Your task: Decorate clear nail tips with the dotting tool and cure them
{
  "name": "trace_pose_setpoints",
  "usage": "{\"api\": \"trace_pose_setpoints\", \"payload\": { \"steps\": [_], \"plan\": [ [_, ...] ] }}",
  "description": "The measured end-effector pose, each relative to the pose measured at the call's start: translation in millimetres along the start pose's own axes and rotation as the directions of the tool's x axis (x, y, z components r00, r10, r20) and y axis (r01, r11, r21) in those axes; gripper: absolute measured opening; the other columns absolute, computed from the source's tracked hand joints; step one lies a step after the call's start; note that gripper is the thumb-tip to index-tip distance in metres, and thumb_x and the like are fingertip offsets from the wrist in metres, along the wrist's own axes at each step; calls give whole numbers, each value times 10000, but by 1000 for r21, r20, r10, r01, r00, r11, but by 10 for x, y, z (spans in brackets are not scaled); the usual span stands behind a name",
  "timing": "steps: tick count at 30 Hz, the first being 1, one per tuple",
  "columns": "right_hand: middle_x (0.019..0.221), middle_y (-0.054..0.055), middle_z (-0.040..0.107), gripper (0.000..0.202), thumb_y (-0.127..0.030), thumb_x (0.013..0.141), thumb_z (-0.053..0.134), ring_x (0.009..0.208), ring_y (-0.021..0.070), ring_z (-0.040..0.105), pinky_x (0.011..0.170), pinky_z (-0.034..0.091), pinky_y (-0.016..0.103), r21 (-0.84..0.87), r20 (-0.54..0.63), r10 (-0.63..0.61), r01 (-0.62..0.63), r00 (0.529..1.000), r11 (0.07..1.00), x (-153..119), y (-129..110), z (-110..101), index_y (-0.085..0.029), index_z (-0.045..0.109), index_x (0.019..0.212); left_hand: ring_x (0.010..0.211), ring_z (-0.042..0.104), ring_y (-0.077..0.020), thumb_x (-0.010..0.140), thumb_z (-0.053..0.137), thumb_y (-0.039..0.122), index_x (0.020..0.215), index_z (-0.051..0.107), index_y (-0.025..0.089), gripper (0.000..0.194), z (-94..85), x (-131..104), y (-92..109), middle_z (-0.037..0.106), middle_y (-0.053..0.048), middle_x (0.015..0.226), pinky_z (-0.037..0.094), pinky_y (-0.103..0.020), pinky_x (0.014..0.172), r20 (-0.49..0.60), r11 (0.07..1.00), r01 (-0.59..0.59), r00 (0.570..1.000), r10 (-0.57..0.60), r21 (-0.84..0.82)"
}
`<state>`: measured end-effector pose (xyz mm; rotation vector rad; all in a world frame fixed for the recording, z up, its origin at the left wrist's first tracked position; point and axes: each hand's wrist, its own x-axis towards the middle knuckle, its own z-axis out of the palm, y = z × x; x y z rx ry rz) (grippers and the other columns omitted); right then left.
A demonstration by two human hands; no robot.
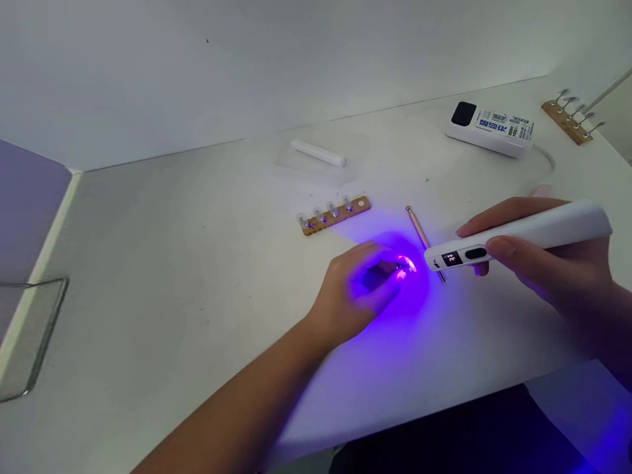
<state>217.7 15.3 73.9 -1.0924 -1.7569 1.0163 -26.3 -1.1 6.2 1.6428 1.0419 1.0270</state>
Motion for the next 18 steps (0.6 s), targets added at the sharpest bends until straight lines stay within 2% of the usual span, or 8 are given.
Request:
{"api": "trace_pose_setpoints", "payload": {
  "steps": [5, 12, 18],
  "plan": [
    [566, -36, 676, 66, -232, 911, 810, 373, 92, 398, 390, 377, 307, 14, -6, -1, 1, 1000, 1000, 13, -6, 8, -275, 856, 931, 819, 729, -177, 917, 696, 185, 971, 765, 199, 89, 0, -3, -8, 782, -59, 925, 603, -316, 744, -8, 1000, -4, 1000, 4, -2],
    [587, -29, 702, 59, -244, 918, 805, 390, 93, 409, 379, 363, 291, 12, 0, 6, -6, 1000, 1000, 16, 0, 7, -277, 853, 931, 837, 728, -178, 917, 704, 166, 981, 770, 191, 95, 7, -8, -21, 776, -57, 931, 601, -327, 766, -5, 1000, -1, 1000, 1, -24],
    [558, -42, 680, 44, -273, 918, 806, 360, 92, 368, 404, 422, 313, 8, -1, 24, -24, 1000, 1000, 6, -7, 2, -283, 849, 917, 826, 722, -168, 913, 707, 152, 978, 770, 187, 98, 10, -4, -12, 775, -54, 931, 594, -319, 763, -8, 1000, -5, 1000, 4, -27]
  ]
}}
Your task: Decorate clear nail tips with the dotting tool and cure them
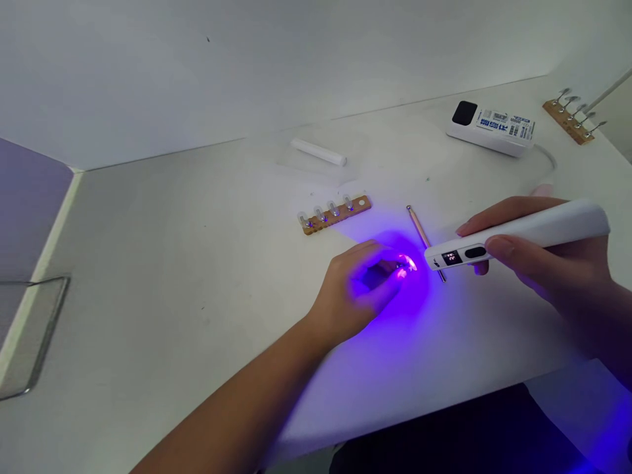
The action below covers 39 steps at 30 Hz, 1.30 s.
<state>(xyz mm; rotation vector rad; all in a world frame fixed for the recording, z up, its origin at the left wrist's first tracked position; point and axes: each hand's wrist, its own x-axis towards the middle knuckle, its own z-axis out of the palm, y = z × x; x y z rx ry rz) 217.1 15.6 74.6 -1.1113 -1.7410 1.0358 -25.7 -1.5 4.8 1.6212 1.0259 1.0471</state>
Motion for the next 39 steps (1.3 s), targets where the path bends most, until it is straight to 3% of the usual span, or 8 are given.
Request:
{"api": "trace_pose_setpoints", "payload": {
  "steps": [4, 8, 15, 39],
  "plan": [
    [535, -43, 642, 62, -254, 925, 794, 373, 100, 423, 406, 414, 313, -5, 4, 2, -2, 1000, 1000, -6, 6, -11, -280, 850, 926, 819, 719, -160, 918, 700, 148, 982, 770, 179, 100, -2, 4, 5, 777, -55, 936, 591, -308, 758, 1, 1000, -1, 1000, 1, -5],
    [509, -49, 602, 59, -262, 927, 796, 363, 90, 375, 395, 390, 306, -3, 2, -9, 9, 1000, 1000, -3, 19, -11, -269, 854, 930, 823, 715, -155, 918, 703, 144, 985, 772, 175, 100, -5, 4, 2, 778, -53, 939, 587, -300, 761, 3, 1000, -9, 1000, 9, 12],
    [535, -46, 628, 96, -192, 919, 797, 369, 79, 360, 396, 355, 305, 24, 3, -40, 40, 999, 999, 4, 35, 0, -262, 860, 937, 832, 723, -166, 919, 707, 148, 991, 770, 165, 97, -4, -4, -16, 774, -59, 937, 592, -308, 756, 7, 1000, -8, 1000, 8, 12],
    [564, -30, 670, 64, -236, 917, 808, 391, 94, 409, 391, 352, 303, 3, 7, -21, 21, 1000, 1000, 3, 18, -5, -278, 855, 931, 828, 722, -168, 918, 700, 140, 978, 771, 186, 103, -8, 4, 6, 780, -51, 928, 590, -314, 758, 10, 999, -25, 1000, 24, 29]
  ]
}}
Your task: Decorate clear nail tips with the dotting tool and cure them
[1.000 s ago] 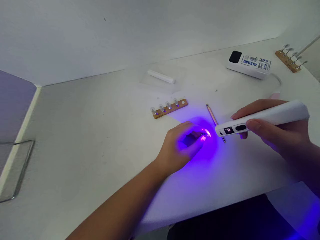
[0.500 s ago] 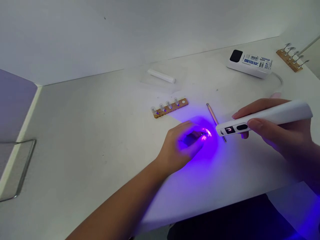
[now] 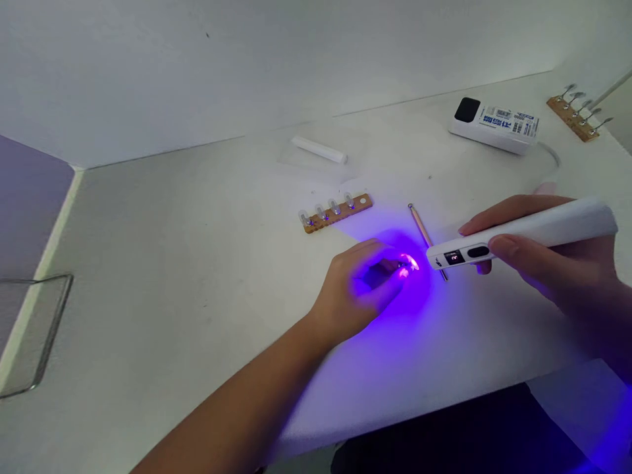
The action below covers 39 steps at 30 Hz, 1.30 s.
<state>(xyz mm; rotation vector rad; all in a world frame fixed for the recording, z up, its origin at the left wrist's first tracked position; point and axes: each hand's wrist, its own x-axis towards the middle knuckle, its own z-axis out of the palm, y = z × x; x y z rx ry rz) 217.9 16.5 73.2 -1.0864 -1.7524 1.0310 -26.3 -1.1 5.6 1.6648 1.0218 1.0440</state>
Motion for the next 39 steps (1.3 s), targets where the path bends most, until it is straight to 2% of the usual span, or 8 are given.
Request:
{"api": "trace_pose_setpoints", "payload": {
  "steps": [6, 11, 17, 20, 29, 39],
  "plan": [
    [591, -37, 697, 90, -218, 915, 801, 387, 83, 410, 394, 367, 302, 33, 12, 1, -1, 1000, 999, 7, -16, 0, -284, 859, 934, 819, 725, -168, 915, 697, 141, 966, 765, 185, 95, 0, 4, 12, 785, -52, 922, 596, -315, 754, -7, 1000, -1, 1000, 1, 6],
    [547, -54, 637, 103, -215, 914, 809, 381, 77, 368, 424, 413, 305, 31, 3, 35, -35, 999, 999, -18, 6, 0, -298, 860, 948, 823, 723, -160, 914, 696, 137, 963, 765, 183, 97, 1, 6, 16, 785, -50, 924, 593, -304, 756, -6, 1000, 3, 1000, -3, 1],
    [612, -17, 716, 62, -269, 920, 818, 485, 129, 562, 430, 418, 304, 17, -2, 24, -24, 1000, 1000, -19, 11, 3, -305, 860, 948, 816, 719, -165, 909, 696, 144, 959, 767, 191, 99, 1, 5, 23, 777, -48, 911, 586, -312, 753, -6, 1000, 15, 1000, -15, 8],
    [631, -8, 733, 67, -263, 915, 823, 506, 146, 606, 438, 430, 311, 14, 6, 31, -31, 1000, 999, -10, 1, -1, -307, 862, 947, 810, 717, -164, 907, 695, 142, 959, 769, 189, 102, 2, 5, 24, 773, -49, 909, 584, -310, 742, -3, 1000, 20, 1000, -20, -1],
    [660, 6, 754, 51, -314, 912, 832, 518, 157, 629, 446, 446, 317, -20, 11, 36, -36, 999, 999, -18, 8, -24, -313, 865, 950, 792, 709, -159, 905, 697, 138, 953, 770, 189, 101, 4, 17, 41, 779, -47, 901, 581, -301, 730, -6, 1000, 8, 1000, -8, 20],
    [608, -24, 718, 101, -232, 912, 820, 488, 138, 600, 425, 445, 305, 17, 18, 21, -21, 1000, 1000, -6, 10, -17, -314, 861, 955, 794, 704, -152, 908, 688, 123, 958, 769, 183, 112, 18, 17, 45, 779, -48, 908, 580, -292, 731, -2, 1000, 12, 1000, -12, 24]
  ]
}}
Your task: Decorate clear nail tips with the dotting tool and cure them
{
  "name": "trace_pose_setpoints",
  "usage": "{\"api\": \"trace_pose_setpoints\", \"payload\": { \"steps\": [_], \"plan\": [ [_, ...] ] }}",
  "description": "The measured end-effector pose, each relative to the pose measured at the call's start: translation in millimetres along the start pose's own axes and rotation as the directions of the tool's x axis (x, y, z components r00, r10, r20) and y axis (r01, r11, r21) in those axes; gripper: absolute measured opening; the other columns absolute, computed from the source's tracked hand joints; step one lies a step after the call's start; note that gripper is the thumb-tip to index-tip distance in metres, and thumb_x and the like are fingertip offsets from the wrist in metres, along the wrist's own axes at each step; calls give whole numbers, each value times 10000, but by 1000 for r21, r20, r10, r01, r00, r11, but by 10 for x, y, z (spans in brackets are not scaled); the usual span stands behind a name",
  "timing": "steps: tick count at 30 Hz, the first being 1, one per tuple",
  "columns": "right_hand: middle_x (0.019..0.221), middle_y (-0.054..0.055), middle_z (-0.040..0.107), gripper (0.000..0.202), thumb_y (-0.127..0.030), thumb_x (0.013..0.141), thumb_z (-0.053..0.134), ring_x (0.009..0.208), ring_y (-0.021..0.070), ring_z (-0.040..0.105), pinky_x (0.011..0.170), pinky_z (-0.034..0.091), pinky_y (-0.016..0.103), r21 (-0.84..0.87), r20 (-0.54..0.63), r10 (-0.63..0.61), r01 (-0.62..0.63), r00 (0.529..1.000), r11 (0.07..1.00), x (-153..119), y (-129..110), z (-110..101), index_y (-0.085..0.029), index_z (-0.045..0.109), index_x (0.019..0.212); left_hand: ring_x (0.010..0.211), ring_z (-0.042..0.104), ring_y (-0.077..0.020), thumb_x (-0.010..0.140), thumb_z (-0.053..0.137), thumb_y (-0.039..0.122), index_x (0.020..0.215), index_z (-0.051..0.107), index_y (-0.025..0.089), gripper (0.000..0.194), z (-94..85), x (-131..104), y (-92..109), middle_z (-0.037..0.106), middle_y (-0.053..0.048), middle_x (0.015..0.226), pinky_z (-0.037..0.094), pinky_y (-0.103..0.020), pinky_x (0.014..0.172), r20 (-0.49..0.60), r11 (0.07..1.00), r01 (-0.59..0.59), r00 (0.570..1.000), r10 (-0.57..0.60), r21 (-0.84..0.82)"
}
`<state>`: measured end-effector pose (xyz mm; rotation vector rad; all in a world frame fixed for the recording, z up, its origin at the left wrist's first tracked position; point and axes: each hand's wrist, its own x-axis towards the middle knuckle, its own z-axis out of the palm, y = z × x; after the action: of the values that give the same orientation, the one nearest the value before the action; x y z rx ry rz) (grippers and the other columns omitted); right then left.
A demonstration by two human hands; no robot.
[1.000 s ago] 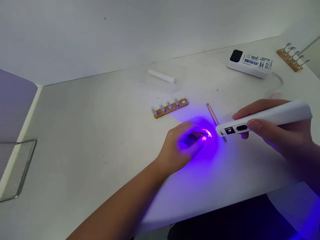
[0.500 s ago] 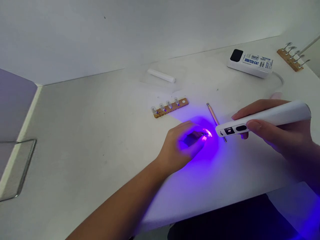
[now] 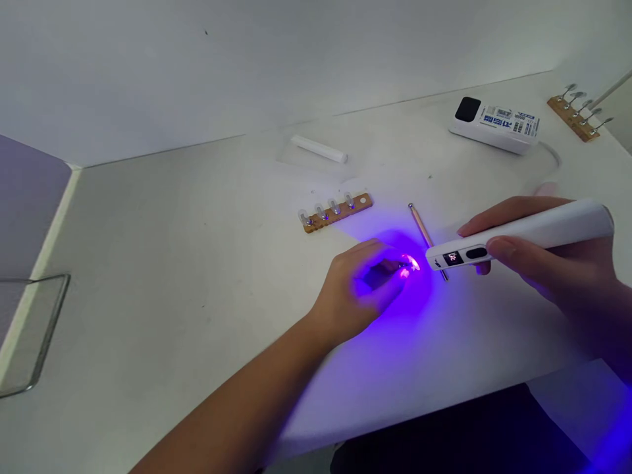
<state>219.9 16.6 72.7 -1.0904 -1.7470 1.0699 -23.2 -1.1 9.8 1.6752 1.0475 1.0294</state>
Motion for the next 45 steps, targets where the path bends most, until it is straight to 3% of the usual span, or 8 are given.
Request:
{"api": "trace_pose_setpoints", "payload": {
  "steps": [24, 33, 37, 42, 45],
  "plan": [
    [621, -22, 731, 82, -261, 912, 822, 500, 148, 609, 433, 449, 311, -39, -2, 20, -20, 1000, 999, -2, -26, 8, -330, 857, 936, 812, 715, -178, 922, 689, 151, 967, 764, 187, 95, -6, -13, -11, 786, -64, 916, 594, -323, 737, 28, 1000, -6, 1000, 6, 19],
    [601, -24, 713, 86, -227, 914, 817, 457, 119, 538, 421, 412, 301, -3, -9, -8, 8, 1000, 1000, 6, 0, 15, -295, 862, 942, 817, 721, -182, 925, 685, 162, 958, 765, 197, 93, -7, -7, -13, 791, -62, 922, 597, -326, 748, 21, 999, -1, 1000, 0, 34],
    [620, -24, 724, 96, -236, 913, 820, 503, 134, 591, 433, 422, 303, 1, -10, 4, -4, 1000, 1000, 7, -11, 15, -316, 860, 948, 825, 724, -182, 930, 690, 170, 966, 767, 189, 88, -11, -9, -18, 795, -67, 934, 598, -332, 759, 22, 999, -7, 1000, 6, 31],
    [594, -30, 711, 93, -235, 903, 819, 434, 124, 510, 420, 424, 320, -18, -6, 18, -18, 1000, 1000, 10, -35, 12, -313, 861, 931, 829, 726, -184, 929, 695, 168, 968, 767, 194, 86, -11, -11, -29, 791, -63, 930, 600, -334, 764, 18, 1000, -1, 1000, 1, 23],
    [602, -17, 720, 59, -263, 904, 824, 459, 141, 556, 420, 424, 323, -28, -16, 13, -13, 1000, 1000, 6, -35, 13, -306, 860, 924, 833, 724, -182, 931, 698, 166, 973, 769, 187, 84, -10, -13, -35, 790, -67, 940, 597, -333, 766, 18, 1000, -2, 1000, 2, 12]
  ]
}}
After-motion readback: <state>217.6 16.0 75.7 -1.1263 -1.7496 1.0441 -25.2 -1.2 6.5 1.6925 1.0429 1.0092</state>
